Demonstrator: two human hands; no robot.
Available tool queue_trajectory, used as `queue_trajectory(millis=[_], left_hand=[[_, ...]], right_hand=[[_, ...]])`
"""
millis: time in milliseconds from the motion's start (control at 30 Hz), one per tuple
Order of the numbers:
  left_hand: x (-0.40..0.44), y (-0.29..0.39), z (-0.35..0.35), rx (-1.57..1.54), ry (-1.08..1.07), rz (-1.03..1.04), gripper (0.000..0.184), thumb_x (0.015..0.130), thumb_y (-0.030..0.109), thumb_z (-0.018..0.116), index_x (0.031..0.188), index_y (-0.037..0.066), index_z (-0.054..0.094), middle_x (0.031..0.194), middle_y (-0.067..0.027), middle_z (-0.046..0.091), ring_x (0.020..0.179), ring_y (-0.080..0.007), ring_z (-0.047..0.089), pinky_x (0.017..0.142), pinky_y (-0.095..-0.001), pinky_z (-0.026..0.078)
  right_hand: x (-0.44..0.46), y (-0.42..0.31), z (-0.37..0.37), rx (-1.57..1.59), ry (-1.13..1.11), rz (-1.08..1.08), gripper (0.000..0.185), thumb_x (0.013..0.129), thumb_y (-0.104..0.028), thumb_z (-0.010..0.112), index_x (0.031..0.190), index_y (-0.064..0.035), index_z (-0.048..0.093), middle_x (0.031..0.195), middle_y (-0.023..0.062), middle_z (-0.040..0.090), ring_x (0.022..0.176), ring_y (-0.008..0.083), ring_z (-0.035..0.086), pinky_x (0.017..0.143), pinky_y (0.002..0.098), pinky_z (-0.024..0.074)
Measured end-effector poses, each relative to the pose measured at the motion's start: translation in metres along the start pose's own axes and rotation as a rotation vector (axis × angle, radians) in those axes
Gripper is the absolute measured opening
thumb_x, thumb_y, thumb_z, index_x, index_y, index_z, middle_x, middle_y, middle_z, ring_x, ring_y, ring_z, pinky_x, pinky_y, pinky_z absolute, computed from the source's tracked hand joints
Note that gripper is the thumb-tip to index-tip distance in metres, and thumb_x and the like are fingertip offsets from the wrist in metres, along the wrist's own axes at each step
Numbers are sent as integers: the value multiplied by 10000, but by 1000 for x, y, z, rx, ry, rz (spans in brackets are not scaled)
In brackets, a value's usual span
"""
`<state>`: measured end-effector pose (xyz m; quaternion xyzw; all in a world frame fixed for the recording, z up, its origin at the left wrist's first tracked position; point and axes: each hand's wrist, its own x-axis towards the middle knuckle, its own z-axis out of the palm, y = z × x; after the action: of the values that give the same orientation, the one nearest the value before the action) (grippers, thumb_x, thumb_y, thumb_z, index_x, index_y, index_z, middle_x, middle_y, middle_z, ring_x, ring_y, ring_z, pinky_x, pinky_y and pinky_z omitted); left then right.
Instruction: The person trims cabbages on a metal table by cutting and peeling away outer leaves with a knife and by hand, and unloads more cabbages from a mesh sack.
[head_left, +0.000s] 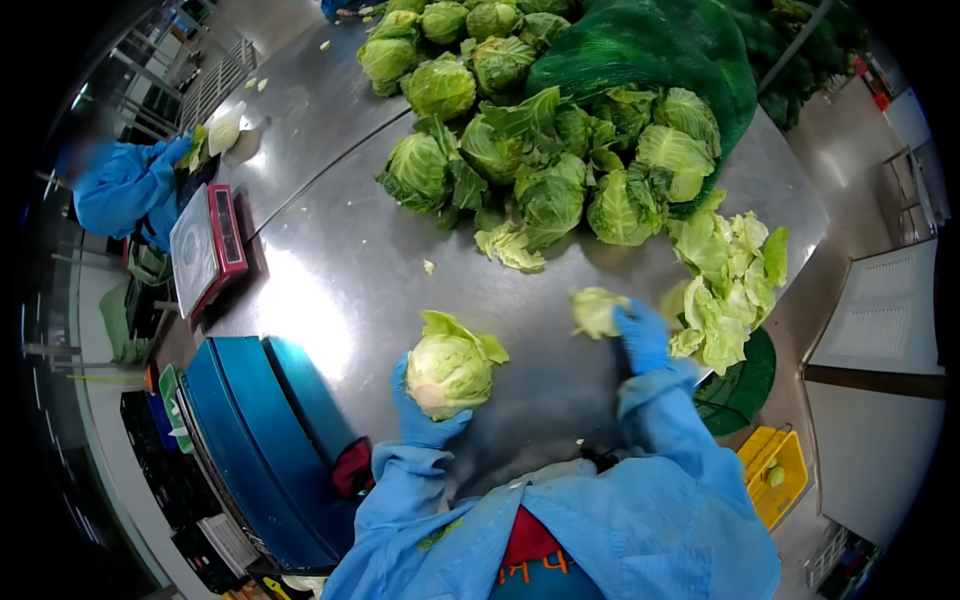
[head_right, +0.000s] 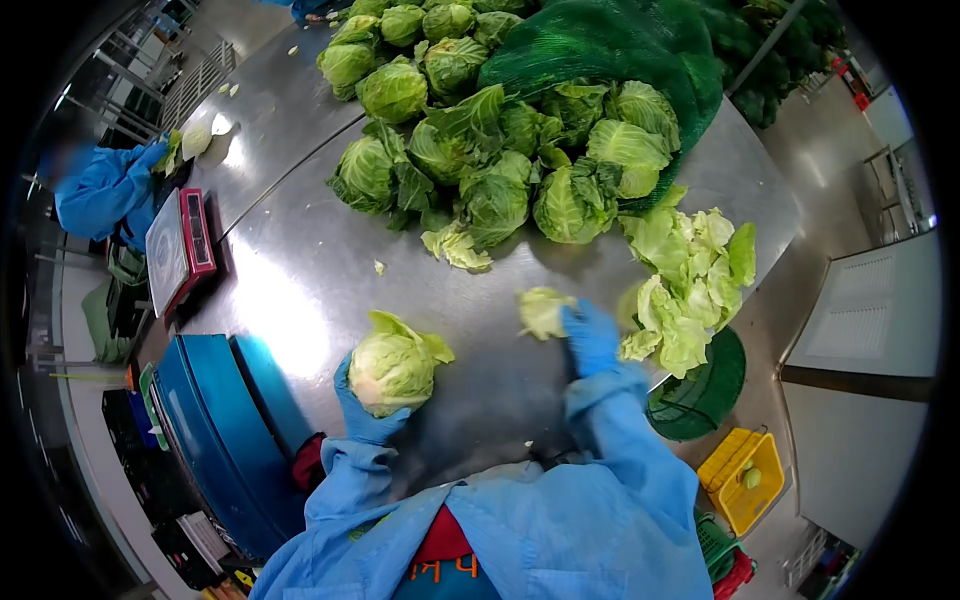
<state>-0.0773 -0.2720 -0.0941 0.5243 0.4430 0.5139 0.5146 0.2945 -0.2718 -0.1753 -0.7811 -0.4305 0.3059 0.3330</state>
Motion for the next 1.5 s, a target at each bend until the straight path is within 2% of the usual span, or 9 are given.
queue_trajectory(millis=[133, 233, 400, 533, 700, 833, 1033, 1333, 1500], left_hand=[[-5, -7, -19, 121, 3, 69, 1160, 607, 285, 910, 1473, 101, 160, 1400, -151, 350, 1296, -306, 424, 1079, -446, 395], [9, 20, -32, 372, -149, 5, 1060, 636, 380, 886, 1453, 96, 275, 1393, -158, 346, 1306, -300, 404, 1086, -427, 382], [45, 70, -4, 1133, -294, 291, 898, 607, 441, 871, 1344, 90, 497, 1405, -195, 310, 1301, -376, 392, 1097, -428, 344], [58, 54, 13, 843, -640, 185, 1006, 529, 447, 901, 1365, 85, 475, 1370, -235, 391, 1325, -425, 356, 1104, -474, 326], [53, 56, 29, 1049, -541, 69, 1084, 456, 409, 929, 1322, -2, 423, 1306, -229, 441, 1184, -401, 463, 1028, -472, 388], [52, 37, 41, 928, -262, -11, 1083, 459, 422, 919, 1294, -42, 407, 1279, -239, 454, 1162, -416, 470, 1006, -477, 393], [60, 24, 45, 926, -231, -51, 1145, 465, 508, 897, 1313, -62, 380, 1273, -268, 463, 1166, -430, 470, 1000, -484, 391], [67, 29, 72, 1076, -232, -135, 1146, 473, 528, 888, 1334, -37, 386, 1316, -270, 434, 1216, -433, 419, 1017, -491, 366], [60, 29, 88, 1138, -288, -210, 1091, 495, 463, 884, 1348, 4, 382, 1319, -251, 432, 1235, -424, 406, 1019, -492, 364]], right_hand=[[-29, 3, -78, -520, 372, -172, 360, 872, -202, 654, 1201, -65, 602, 945, 118, 611, 880, 253, 604, 739, 349, 508], [-48, -52, -73, -380, 428, -210, 315, 872, -140, 641, 1180, -79, 616, 872, 104, 591, 788, 243, 582, 719, 341, 508], [-72, -86, 21, 373, -140, -173, 205, 902, -208, 680, 1050, -67, 664, 952, 73, 676, 820, 193, 629, 741, 301, 506], [-86, -148, 16, 374, -592, 352, 376, 970, -393, 555, 939, -29, 644, 779, 44, 663, 678, 165, 605, 667, 299, 504], [-110, -123, 30, 412, -450, 68, 472, 1005, -462, 419, 872, -57, 622, 746, 82, 638, 643, 211, 611, 633, 358, 502], [-127, -125, 36, -100, -238, -391, 416, 940, -504, 509, 813, -117, 594, 768, 101, 621, 673, 302, 621, 586, 425, 492], [-114, -126, 44, -241, -152, -541, 416, 911, -525, 534, 727, -153, 561, 660, 65, 569, 581, 276, 585, 501, 421, 454], [-88, -125, 38, -374, -206, -472, 481, 905, -583, 490, 719, -145, 560, 654, 71, 582, 620, 283, 608, 520, 416, 463], [-43, -117, 63, -358, -342, -194, 514, 971, -533, 385, 970, -103, 666, 851, 170, 664, 760, 391, 630, 729, 486, 497]])
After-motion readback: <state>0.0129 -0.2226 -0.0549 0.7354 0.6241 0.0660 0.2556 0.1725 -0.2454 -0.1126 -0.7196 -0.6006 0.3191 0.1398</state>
